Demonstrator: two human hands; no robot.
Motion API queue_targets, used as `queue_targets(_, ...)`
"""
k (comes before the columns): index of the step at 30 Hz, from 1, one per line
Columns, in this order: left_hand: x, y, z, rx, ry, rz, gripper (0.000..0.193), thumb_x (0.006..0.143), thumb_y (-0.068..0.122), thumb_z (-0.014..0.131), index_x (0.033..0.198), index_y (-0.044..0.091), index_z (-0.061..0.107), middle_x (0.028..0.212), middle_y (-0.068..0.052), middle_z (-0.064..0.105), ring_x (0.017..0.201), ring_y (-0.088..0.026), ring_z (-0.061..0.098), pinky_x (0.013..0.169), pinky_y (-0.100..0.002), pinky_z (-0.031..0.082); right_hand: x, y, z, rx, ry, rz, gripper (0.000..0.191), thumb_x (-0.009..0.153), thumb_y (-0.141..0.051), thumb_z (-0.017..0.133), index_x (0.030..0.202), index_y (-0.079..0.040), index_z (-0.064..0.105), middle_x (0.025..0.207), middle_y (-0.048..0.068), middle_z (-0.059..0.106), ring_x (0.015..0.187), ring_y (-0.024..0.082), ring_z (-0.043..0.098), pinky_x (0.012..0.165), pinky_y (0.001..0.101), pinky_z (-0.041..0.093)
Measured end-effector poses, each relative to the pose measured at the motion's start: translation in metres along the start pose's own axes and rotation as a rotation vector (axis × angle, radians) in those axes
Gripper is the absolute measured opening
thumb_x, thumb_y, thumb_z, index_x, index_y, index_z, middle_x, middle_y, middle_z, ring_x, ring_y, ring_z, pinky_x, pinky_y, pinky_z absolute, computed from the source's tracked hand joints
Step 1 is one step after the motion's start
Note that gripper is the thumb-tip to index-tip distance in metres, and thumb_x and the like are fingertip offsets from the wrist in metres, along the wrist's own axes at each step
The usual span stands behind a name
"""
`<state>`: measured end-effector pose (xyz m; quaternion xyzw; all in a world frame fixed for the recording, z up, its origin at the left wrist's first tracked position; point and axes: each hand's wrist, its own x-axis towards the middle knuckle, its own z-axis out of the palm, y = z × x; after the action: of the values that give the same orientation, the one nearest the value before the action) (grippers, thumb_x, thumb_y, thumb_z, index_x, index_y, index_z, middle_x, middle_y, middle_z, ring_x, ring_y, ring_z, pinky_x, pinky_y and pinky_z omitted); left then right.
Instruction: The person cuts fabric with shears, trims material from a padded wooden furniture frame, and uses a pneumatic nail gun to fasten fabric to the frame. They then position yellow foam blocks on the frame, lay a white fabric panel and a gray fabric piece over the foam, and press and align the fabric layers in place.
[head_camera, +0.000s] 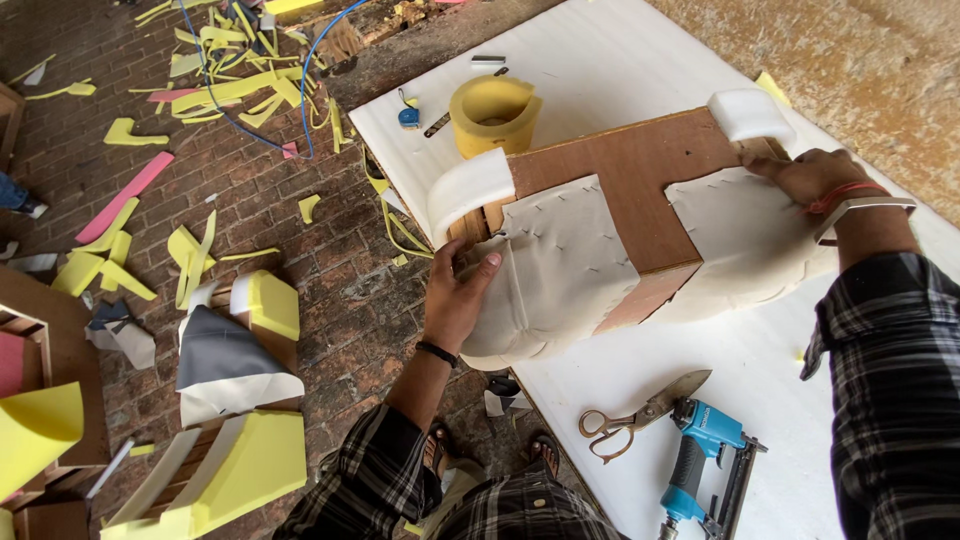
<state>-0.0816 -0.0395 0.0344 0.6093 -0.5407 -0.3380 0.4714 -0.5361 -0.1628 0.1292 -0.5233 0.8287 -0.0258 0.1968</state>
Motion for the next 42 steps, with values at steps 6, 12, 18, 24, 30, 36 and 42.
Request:
queue_targets(6, -0.004, 0.004, -0.005, -0.068, 0.001, 0.036, 0.079, 0.085, 0.054, 0.077, 0.139, 0.000, 0.054, 0.134, -0.020, 0.064, 0.125, -0.031, 0.063, 0.101, -0.039, 0.054, 0.000, -0.002, -0.003, 0.413, -0.090, 0.112, 0.076, 0.095, -0.062, 0.067, 0.138, 0.001, 0.064, 0.130, 0.025, 0.067, 0.114, 0.038, 0.063, 0.098, 0.0496, 0.047)
queue_targets(12, -0.005, 0.003, -0.023, -0.192, -0.014, -0.158, 0.068, 0.077, 0.045, 0.083, 0.129, 0.006, 0.063, 0.123, -0.015, 0.071, 0.114, -0.024, 0.070, 0.095, -0.034, 0.059, -0.006, -0.017, -0.007, 0.545, -0.126, 0.232, 0.076, 0.093, -0.064, 0.068, 0.137, -0.002, 0.062, 0.123, 0.025, 0.068, 0.101, 0.039, 0.066, 0.088, 0.0489, 0.051)
queue_targets(18, 0.014, -0.039, -0.114, -0.924, 0.033, -0.548, 0.030, 0.088, 0.031, 0.065, 0.104, 0.007, 0.068, 0.111, -0.016, 0.073, 0.103, -0.031, 0.068, 0.095, -0.046, 0.053, -0.017, -0.048, -0.006, 0.425, -0.139, 0.201, 0.069, 0.096, -0.059, 0.067, 0.131, 0.000, 0.062, 0.115, 0.025, 0.067, 0.093, 0.037, 0.064, 0.081, 0.0483, 0.050)
queue_targets(24, 0.021, -0.105, -0.243, -1.054, 0.193, -0.616, 0.029, 0.082, 0.034, 0.056, 0.084, 0.006, 0.066, 0.105, -0.017, 0.076, 0.101, -0.034, 0.065, 0.096, -0.044, 0.047, -0.024, -0.194, 0.006, 0.372, -0.101, 0.044, 0.059, 0.100, -0.053, 0.066, 0.124, 0.001, 0.064, 0.107, 0.021, 0.067, 0.086, 0.033, 0.063, 0.076, 0.0450, 0.049)
queue_targets(30, 0.034, -0.210, -0.448, -1.197, 0.224, -0.432, 0.039, 0.084, 0.036, 0.052, 0.078, 0.001, 0.067, 0.096, -0.020, 0.077, 0.096, -0.035, 0.066, 0.094, -0.044, 0.048, -0.098, -0.347, 0.109, 0.434, -0.059, -0.240, 0.051, 0.103, -0.048, 0.064, 0.117, 0.001, 0.065, 0.099, 0.018, 0.066, 0.079, 0.029, 0.061, 0.070, 0.0418, 0.048)
queue_targets(36, 0.028, -0.291, -0.667, -1.147, 0.556, -0.254, 0.032, 0.094, 0.027, 0.051, 0.085, 0.001, 0.067, 0.099, -0.019, 0.071, 0.108, -0.040, 0.069, 0.106, -0.047, 0.049, -0.143, -0.561, 0.200, 0.548, -0.138, -0.495, 0.044, 0.106, -0.042, 0.063, 0.110, 0.002, 0.066, 0.091, 0.014, 0.065, 0.072, 0.025, 0.059, 0.065, 0.0385, 0.047)
queue_targets(42, 0.039, -0.336, -0.805, -1.029, 0.756, -0.232, 0.038, 0.092, 0.033, 0.045, 0.079, 0.003, 0.065, 0.112, -0.024, 0.077, 0.108, -0.032, 0.069, 0.106, -0.043, 0.045, -0.156, -0.740, 0.315, 0.722, -0.303, -0.608, 0.039, 0.109, -0.036, 0.062, 0.103, 0.003, 0.067, 0.083, 0.011, 0.064, 0.065, 0.022, 0.057, 0.059, 0.0352, 0.046)
